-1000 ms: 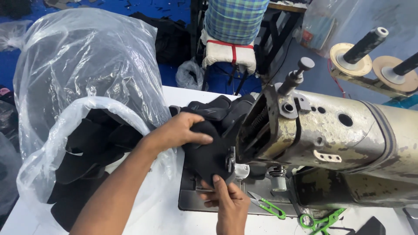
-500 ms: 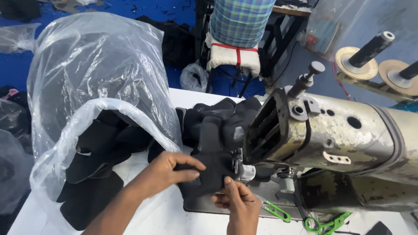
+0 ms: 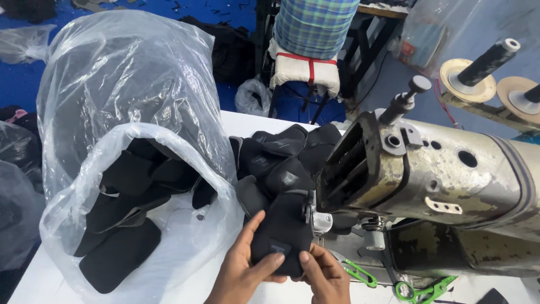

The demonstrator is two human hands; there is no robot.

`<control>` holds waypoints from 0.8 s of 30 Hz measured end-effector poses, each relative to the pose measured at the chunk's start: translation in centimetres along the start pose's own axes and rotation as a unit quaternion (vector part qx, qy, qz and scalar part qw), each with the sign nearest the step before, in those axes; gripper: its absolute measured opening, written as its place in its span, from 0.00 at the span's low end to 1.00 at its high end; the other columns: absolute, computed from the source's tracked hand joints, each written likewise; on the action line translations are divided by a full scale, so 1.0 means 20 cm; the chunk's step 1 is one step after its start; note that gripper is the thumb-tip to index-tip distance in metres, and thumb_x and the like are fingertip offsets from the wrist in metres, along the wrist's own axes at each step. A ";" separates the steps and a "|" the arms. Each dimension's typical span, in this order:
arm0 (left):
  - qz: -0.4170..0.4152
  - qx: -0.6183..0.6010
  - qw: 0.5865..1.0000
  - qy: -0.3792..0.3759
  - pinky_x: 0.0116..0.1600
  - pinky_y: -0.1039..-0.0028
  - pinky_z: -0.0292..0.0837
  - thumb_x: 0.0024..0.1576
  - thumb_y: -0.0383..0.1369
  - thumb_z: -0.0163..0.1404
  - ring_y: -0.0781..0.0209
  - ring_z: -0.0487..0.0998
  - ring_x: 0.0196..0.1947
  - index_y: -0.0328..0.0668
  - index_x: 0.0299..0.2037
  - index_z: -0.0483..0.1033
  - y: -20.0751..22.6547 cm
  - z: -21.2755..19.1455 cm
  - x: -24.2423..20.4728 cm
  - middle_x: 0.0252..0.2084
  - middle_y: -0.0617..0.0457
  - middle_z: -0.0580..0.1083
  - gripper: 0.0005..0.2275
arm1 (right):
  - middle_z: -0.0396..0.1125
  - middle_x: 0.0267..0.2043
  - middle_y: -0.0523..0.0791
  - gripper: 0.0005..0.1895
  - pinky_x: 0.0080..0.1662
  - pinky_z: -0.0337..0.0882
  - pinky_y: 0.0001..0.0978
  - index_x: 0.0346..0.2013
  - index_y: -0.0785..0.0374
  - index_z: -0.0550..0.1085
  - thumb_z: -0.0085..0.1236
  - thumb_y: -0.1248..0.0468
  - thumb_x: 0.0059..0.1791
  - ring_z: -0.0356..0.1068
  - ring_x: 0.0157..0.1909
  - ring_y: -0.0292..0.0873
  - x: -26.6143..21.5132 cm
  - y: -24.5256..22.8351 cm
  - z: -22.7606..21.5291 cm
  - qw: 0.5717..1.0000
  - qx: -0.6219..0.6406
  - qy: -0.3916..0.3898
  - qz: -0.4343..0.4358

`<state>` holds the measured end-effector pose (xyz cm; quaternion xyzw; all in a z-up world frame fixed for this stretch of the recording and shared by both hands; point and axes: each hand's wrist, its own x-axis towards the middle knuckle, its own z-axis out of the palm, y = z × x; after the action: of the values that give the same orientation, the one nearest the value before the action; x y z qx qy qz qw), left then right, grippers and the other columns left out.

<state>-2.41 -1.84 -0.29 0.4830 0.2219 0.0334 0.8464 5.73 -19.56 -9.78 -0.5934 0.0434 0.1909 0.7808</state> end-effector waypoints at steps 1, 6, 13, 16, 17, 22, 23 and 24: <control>0.004 -0.008 1.000 0.001 0.38 0.67 0.86 0.50 0.24 0.56 0.57 0.84 0.45 0.43 0.76 0.47 -0.01 0.00 0.01 0.58 0.40 0.74 0.41 | 0.78 0.36 0.51 0.16 0.36 0.78 0.34 0.46 0.75 0.79 0.61 0.68 0.46 0.76 0.33 0.40 -0.01 0.00 -0.01 0.999 -0.033 -0.022 0.010; 0.015 -0.017 1.000 0.000 0.38 0.69 0.83 0.52 0.26 0.55 0.60 0.83 0.44 0.40 0.76 0.46 0.06 0.01 0.06 0.56 0.38 0.75 0.41 | 0.78 0.34 0.51 0.16 0.35 0.78 0.34 0.45 0.73 0.80 0.64 0.66 0.45 0.75 0.31 0.40 -0.03 0.00 -0.01 0.992 -0.112 -0.049 0.003; 0.010 0.008 1.000 0.005 0.36 0.72 0.85 0.53 0.26 0.56 0.60 0.82 0.38 0.33 0.72 0.50 0.07 0.00 0.12 0.51 0.37 0.77 0.37 | 0.69 0.25 0.45 0.11 0.29 0.65 0.27 0.37 0.75 0.79 0.65 0.66 0.47 0.65 0.24 0.36 -0.05 -0.11 0.12 0.997 -0.070 -0.014 0.009; 0.038 0.004 0.999 -0.015 0.37 0.72 0.85 0.54 0.26 0.56 0.61 0.82 0.38 0.32 0.72 0.52 0.04 -0.01 0.10 0.50 0.39 0.77 0.35 | 0.69 0.21 0.46 0.10 0.25 0.61 0.29 0.36 0.71 0.81 0.65 0.65 0.47 0.64 0.20 0.38 -0.07 -0.12 0.12 0.992 -0.112 0.032 0.042; 0.058 -0.002 0.998 -0.033 0.37 0.73 0.86 0.54 0.26 0.55 0.62 0.82 0.39 0.32 0.72 0.52 0.02 -0.01 0.11 0.51 0.40 0.77 0.35 | 0.68 0.19 0.47 0.10 0.23 0.61 0.32 0.35 0.69 0.82 0.66 0.63 0.47 0.65 0.18 0.41 -0.07 -0.11 0.10 0.984 -0.153 0.058 0.077; 0.070 0.110 0.991 -0.041 0.32 0.74 0.78 0.56 0.29 0.55 0.60 0.77 0.34 0.42 0.74 0.59 0.13 -0.03 0.19 0.50 0.41 0.76 0.33 | 0.69 0.21 0.45 0.09 0.24 0.67 0.31 0.33 0.73 0.79 0.63 0.66 0.48 0.68 0.19 0.37 -0.05 0.06 0.04 0.996 -0.058 -0.065 0.014; 0.070 0.193 0.978 -0.028 0.27 0.74 0.73 0.59 0.31 0.55 0.57 0.74 0.25 0.45 0.74 0.64 0.19 -0.04 0.22 0.46 0.37 0.77 0.30 | 0.71 0.22 0.46 0.09 0.26 0.69 0.30 0.34 0.73 0.80 0.62 0.66 0.49 0.68 0.21 0.36 -0.03 0.04 0.07 0.993 -0.072 -0.094 0.022; 0.074 0.194 0.978 -0.024 0.27 0.74 0.73 0.59 0.31 0.55 0.57 0.74 0.25 0.45 0.74 0.64 0.20 -0.01 0.25 0.46 0.37 0.77 0.30 | 0.71 0.22 0.46 0.09 0.26 0.69 0.30 0.34 0.73 0.80 0.62 0.66 0.49 0.68 0.21 0.36 -0.02 0.10 0.05 0.992 -0.072 -0.100 0.021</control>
<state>2.65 1.85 1.19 0.6534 0.1677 0.0412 0.7370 4.48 -18.33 -11.23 -0.6251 -0.0363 0.2682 0.7321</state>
